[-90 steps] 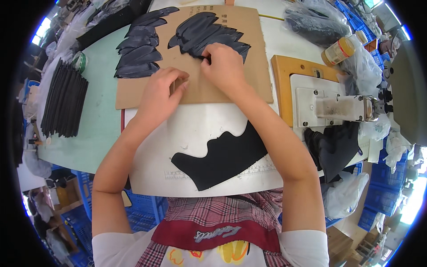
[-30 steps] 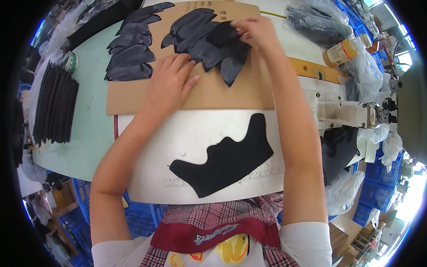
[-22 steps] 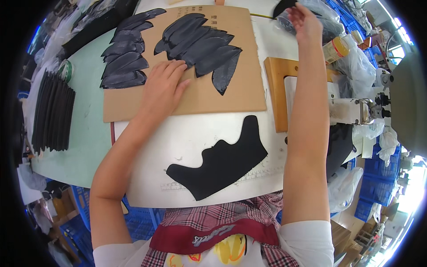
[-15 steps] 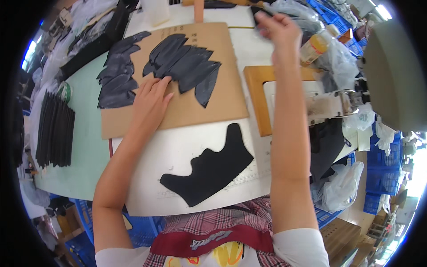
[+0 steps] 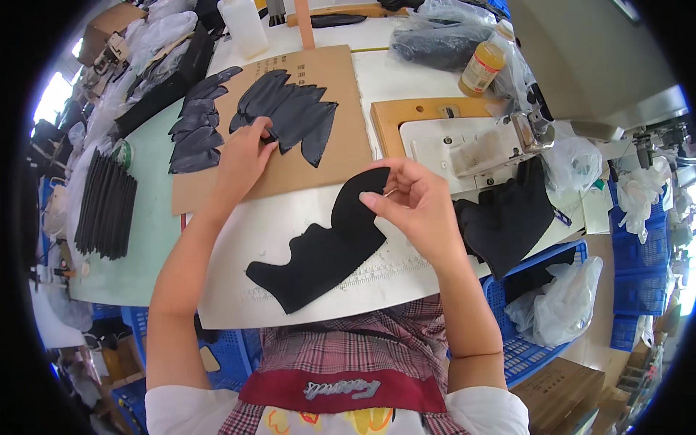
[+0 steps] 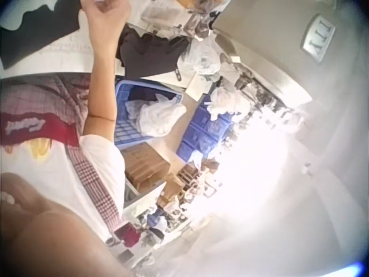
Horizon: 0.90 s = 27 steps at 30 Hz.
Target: The person repeatedly picks up black fabric pieces from a stack, aligns them with a larger black fabric piece on the table, and presses them together. They occasionally use a small purple tool to trim or adjust the edges of the fabric. The process is repetitive, focusing on aligning and securing the smaller pieces onto the larger base.
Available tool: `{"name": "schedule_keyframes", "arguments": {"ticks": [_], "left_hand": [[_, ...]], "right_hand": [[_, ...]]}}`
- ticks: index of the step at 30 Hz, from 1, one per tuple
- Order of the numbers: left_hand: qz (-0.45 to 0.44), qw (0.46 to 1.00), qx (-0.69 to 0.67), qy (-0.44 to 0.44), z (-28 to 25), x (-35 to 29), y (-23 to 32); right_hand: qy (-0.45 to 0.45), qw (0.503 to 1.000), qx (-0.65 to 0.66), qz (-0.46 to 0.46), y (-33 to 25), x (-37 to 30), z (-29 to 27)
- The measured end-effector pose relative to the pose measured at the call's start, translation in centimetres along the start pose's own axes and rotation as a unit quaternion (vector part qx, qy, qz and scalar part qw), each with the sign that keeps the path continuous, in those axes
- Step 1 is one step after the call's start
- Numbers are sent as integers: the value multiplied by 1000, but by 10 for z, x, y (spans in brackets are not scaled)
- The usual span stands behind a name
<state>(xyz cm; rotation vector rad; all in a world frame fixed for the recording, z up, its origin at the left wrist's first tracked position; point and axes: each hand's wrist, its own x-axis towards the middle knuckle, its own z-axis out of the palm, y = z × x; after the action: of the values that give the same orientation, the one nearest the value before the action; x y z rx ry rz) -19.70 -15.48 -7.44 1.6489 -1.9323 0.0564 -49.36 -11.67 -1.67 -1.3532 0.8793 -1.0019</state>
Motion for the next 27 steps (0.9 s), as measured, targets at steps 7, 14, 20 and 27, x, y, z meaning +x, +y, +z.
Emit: {"name": "schedule_keyframes", "arguments": {"ticks": [7,14,20,27], "left_hand": [[68,996,-4,65,-12,-20,6],[-221,730,-632,-136,-43,-111,104],[-274,698,-657,-82,-35,-152,128],[-310,690,-652,-53,-41,-171,143]], "right_hand": [[34,999,-25,-14,0,-11,-10],[5,997,76,-23,-8,-16,21],[-25,999,42,5,3,-23,35],[5,999,36,-9,3,-41,23]]}}
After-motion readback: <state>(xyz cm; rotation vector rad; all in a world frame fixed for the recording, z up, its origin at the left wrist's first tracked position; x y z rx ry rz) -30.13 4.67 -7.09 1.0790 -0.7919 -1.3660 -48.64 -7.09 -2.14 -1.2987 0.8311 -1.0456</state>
